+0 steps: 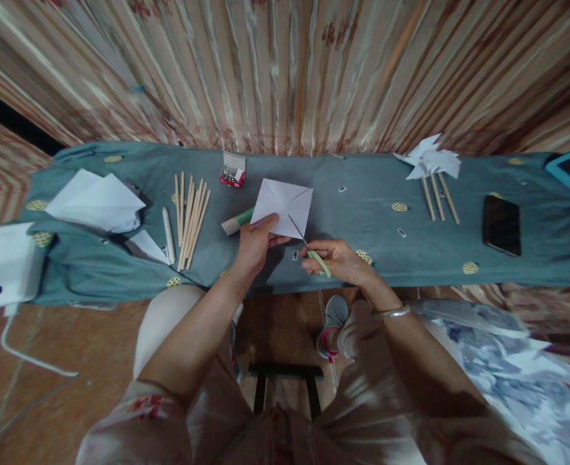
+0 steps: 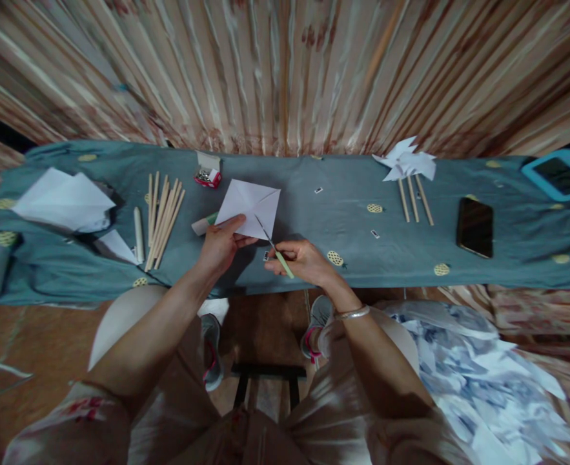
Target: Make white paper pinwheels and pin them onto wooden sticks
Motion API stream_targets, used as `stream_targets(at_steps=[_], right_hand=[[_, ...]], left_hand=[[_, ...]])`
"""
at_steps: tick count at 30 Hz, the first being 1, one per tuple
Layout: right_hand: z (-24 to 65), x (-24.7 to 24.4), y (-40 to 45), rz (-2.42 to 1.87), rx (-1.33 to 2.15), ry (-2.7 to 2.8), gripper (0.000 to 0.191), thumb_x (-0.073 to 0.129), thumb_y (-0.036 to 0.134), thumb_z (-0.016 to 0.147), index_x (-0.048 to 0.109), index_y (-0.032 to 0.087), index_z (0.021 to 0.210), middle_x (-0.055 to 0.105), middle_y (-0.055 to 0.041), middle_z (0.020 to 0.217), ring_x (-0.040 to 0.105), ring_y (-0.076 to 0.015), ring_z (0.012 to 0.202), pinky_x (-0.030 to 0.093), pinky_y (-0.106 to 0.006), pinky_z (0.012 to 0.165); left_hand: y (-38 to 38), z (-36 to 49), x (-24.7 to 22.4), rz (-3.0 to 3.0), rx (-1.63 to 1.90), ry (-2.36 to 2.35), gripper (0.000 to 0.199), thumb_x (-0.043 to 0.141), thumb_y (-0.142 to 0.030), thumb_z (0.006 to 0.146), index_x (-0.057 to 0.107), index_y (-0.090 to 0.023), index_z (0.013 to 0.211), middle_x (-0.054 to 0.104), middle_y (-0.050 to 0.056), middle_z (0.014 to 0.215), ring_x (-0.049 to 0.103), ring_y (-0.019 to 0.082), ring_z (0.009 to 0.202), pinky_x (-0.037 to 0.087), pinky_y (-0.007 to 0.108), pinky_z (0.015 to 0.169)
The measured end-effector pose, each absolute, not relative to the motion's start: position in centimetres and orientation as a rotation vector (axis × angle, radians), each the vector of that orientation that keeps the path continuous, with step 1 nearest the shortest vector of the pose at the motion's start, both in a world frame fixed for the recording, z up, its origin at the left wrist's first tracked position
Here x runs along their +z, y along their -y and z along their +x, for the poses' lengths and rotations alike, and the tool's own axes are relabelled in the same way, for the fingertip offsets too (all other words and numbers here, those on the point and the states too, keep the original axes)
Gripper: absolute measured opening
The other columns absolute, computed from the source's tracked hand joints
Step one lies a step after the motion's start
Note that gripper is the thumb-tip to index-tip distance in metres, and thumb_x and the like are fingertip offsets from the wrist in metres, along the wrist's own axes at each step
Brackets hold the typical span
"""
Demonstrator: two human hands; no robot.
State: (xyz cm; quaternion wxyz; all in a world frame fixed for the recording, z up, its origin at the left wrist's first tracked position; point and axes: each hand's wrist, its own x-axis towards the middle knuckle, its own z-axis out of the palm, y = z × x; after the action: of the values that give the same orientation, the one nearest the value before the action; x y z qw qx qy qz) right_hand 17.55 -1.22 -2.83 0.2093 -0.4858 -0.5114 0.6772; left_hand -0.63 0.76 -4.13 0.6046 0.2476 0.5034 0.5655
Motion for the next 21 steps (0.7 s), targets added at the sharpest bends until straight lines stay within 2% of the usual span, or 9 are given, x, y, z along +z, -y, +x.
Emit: stream_targets(at_steps=[5,8,10,13,18,21], right_hand=[[18.5,-2.8,1.3,-1.353,1.878,1.538,0.053,0.083,0.058,0.055,0.065,0.014,0.079,0.056,0.0043,0.061,0.049,-0.0072,0.055,0.038,-0.021,0.05],[20.1,-3.5,1.0,-1.441,1.772,1.694,0.058,0.08,0.063,0.057,0.067,0.014,0.084,0.055,0.0046,0.06,0.046,-0.0079,0.052,0.035,-0.022,0.049],[21.4,-3.8,0.8,-1.567,1.53,1.84,0.059,0.075,0.065,0.062,0.068,0.014,0.092,0.051,0.0061,0.056,0.044,-0.0084,0.049,0.031,-0.023,0.047],[22.9,-3.6,0.5,-1.794,1.021,1.987,0.058,0.074,0.059,0.069,0.066,0.015,0.106,0.061,0.0025,0.064,0.053,-0.0125,0.054,0.037,-0.025,0.052],[23.1,-2.1,0.8,-2.061,0.343,2.232,0.048,0.064,0.043,0.085,0.058,0.012,0.122,0.073,-0.0104,0.085,0.069,-0.0249,0.077,0.044,-0.03,0.067],[22.5,-1.6,1.0,-2.137,0.145,2.361,0.046,0.056,0.034,0.09,0.052,0.009,0.128,0.074,-0.0171,0.097,0.07,-0.0295,0.09,0.046,-0.032,0.074]], left_hand=[[-1.0,-1.0,-3.9,0.53,1.35,-1.162,0.011,0.065,-0.021,0.08,0.065,-0.011,0.085,0.072,0.005,0.077,0.069,0.015,0.063,0.062,0.032,0.069],[-1.1,-1.1,-3.9,0.499,1.345,-1.164,0.011,0.064,-0.02,0.081,0.065,-0.011,0.087,0.072,0.004,0.078,0.069,0.014,0.064,0.062,0.034,0.074],[-1.0,-1.1,-4.0,0.496,1.331,-1.163,0.011,0.064,-0.019,0.082,0.065,-0.011,0.09,0.073,0.005,0.081,0.07,0.015,0.067,0.062,0.035,0.076],[-0.8,-0.7,-4.0,0.504,1.278,-1.162,0.011,0.062,-0.016,0.083,0.064,-0.01,0.092,0.074,0.007,0.084,0.071,0.016,0.067,0.062,0.036,0.075],[0.0,0.1,-4.0,0.516,1.119,-1.153,0.011,0.056,-0.015,0.088,0.063,-0.006,0.091,0.073,0.01,0.079,0.071,0.017,0.061,0.063,0.032,0.067],[0.5,0.3,-4.1,0.53,1.051,-1.13,0.014,0.054,-0.016,0.091,0.063,-0.006,0.093,0.074,0.014,0.083,0.074,0.021,0.065,0.063,0.036,0.072]])
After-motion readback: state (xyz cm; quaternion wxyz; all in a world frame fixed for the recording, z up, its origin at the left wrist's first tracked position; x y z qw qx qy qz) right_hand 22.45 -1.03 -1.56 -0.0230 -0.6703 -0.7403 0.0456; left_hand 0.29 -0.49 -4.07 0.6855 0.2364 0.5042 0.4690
